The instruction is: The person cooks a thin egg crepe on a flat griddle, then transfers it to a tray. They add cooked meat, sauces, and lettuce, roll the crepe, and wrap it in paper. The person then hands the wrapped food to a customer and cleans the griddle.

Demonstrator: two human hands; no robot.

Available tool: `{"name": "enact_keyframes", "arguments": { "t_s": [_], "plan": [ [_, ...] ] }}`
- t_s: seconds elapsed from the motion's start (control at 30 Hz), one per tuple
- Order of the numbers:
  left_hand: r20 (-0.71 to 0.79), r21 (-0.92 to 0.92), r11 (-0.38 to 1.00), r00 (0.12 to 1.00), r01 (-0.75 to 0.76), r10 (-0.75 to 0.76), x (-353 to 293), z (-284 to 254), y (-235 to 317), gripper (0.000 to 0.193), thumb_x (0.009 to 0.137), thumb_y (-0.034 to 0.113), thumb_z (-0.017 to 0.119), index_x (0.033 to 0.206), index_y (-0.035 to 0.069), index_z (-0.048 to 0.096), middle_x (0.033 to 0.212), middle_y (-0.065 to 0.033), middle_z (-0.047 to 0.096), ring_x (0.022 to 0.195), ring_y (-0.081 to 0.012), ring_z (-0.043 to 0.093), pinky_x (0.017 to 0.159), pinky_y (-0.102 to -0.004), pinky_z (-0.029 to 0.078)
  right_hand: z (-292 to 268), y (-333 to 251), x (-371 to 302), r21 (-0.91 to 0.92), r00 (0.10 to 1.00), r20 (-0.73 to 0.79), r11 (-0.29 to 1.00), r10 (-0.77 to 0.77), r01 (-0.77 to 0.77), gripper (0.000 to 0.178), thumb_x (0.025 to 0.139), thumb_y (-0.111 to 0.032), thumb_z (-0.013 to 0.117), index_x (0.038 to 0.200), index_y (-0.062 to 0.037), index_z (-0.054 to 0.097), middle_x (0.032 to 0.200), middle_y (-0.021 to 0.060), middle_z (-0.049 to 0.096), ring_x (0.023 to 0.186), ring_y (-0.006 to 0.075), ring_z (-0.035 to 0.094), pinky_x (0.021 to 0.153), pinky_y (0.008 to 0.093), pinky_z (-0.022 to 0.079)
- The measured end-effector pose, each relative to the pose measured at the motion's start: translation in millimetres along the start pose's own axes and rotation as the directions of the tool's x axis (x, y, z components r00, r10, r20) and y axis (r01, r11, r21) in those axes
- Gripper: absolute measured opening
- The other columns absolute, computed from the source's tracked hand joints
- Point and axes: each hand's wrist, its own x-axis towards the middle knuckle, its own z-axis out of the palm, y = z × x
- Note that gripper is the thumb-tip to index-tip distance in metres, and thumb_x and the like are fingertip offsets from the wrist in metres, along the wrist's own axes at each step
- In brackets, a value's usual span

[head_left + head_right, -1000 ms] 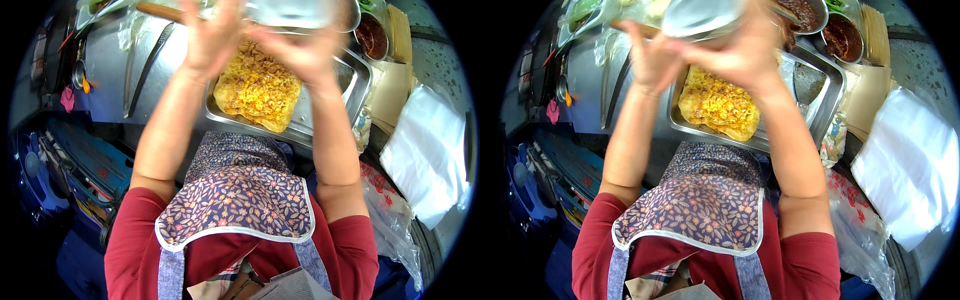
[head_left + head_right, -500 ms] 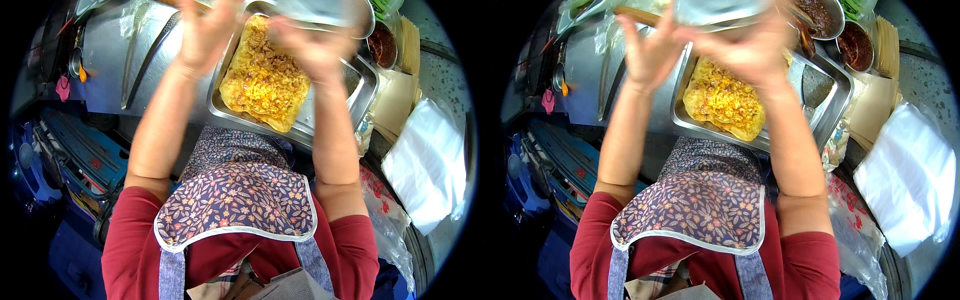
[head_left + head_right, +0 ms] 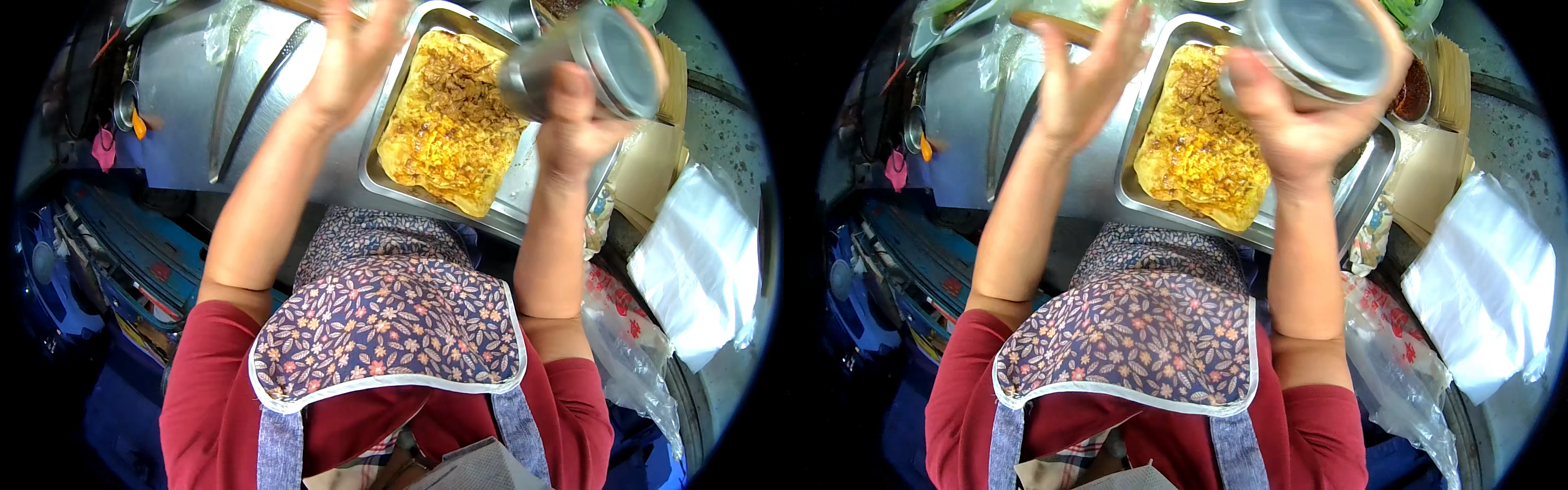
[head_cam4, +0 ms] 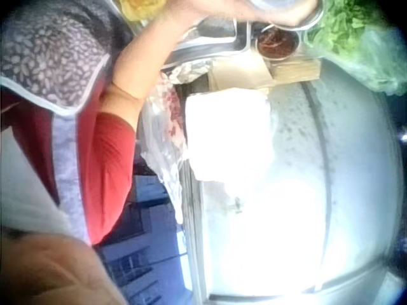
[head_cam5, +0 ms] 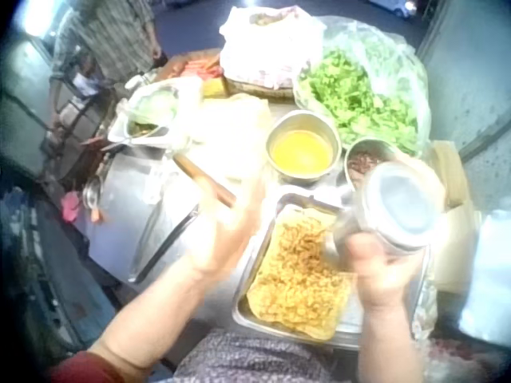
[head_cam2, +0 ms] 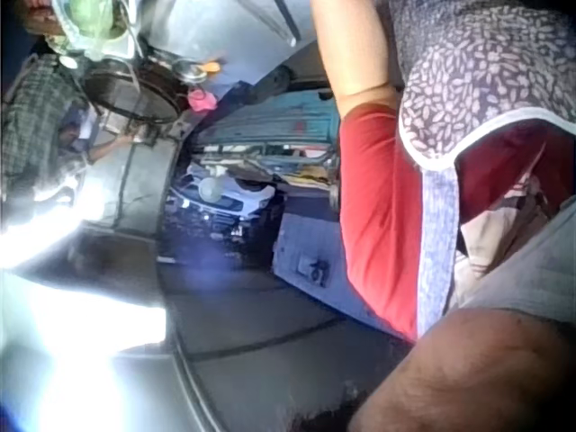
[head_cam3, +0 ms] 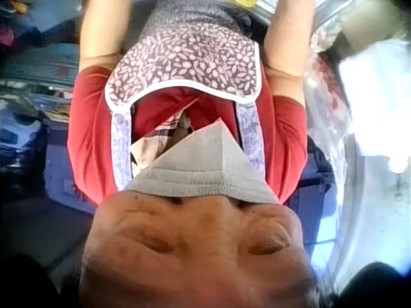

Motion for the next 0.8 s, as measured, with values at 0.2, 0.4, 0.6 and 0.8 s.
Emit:
{"name": "enact_keyframes", "arguments": {
  "t_s": [0.2, 0.4, 0.6, 0.8],
  "plan": [
    [0.318, 0.025, 0.995, 0.944, -0.097, 0.084, 26, -27, -2, 0.108, 0.089, 0.085, 0.002, 0.163, 0.007, 0.007, 0.17, -0.0136, 0.01, 0.156, -0.0236, 0.007, 0.125, -0.0406, 0.001, 5, -3, 19, -0.341, 0.998, 0.0, 0.938, 0.067, -0.063, 0.073, 0.071, -0.026, 0.09, 0.13, 0.0004, 0.055, 0.121, 0.0142, 0.062, 0.109, 0.0249, 0.063, 0.094, 0.0369, 0.051],
    [0.245, -0.049, 0.998, 0.969, 0.049, -0.035, 33, -5, -9, 0.107, 0.088, 0.085, -0.003, 0.163, 0.009, 0.003, 0.171, -0.0094, 0.005, 0.157, -0.0241, 0.003, 0.125, -0.0471, 0.001, 13, 21, 23, -0.486, 0.999, 0.048, 0.873, -0.019, 0.04, 0.073, 0.07, -0.026, 0.089, 0.13, -0.0009, 0.054, 0.116, 0.0122, 0.061, 0.107, 0.0277, 0.061, 0.1, 0.0387, 0.045],
    [0.013, 0.181, 0.941, 0.956, 0.284, -0.292, -12, 13, 28, 0.123, 0.077, 0.094, -0.002, 0.162, 0.006, 0.01, 0.168, -0.0156, 0.013, 0.154, -0.0302, 0.015, 0.126, -0.0479, 0.009, 59, 3, 1, -0.169, 0.975, -0.162, 0.969, 0.152, -0.18, 0.07, 0.069, -0.027, 0.094, 0.125, -0.006, 0.057, 0.117, 0.0082, 0.066, 0.107, 0.0203, 0.066, 0.095, 0.0341, 0.053],
    [-0.033, 0.256, 0.946, 0.979, 0.201, -0.199, -19, -38, 30, 0.116, 0.081, 0.088, -0.01, 0.163, 0.007, 0.011, 0.167, -0.0179, 0.019, 0.156, -0.0297, 0.014, 0.126, -0.045, 0.009, 2, 39, 93, 0.337, 0.811, -0.188, 0.812, 0.554, -0.476, 0.044, 0.089, -0.013, 0.068, 0.129, -0.0031, 0.053, 0.108, 0.0068, 0.063, 0.101, 0.0183, 0.065, 0.081, 0.0393, 0.06]
  ]
}}
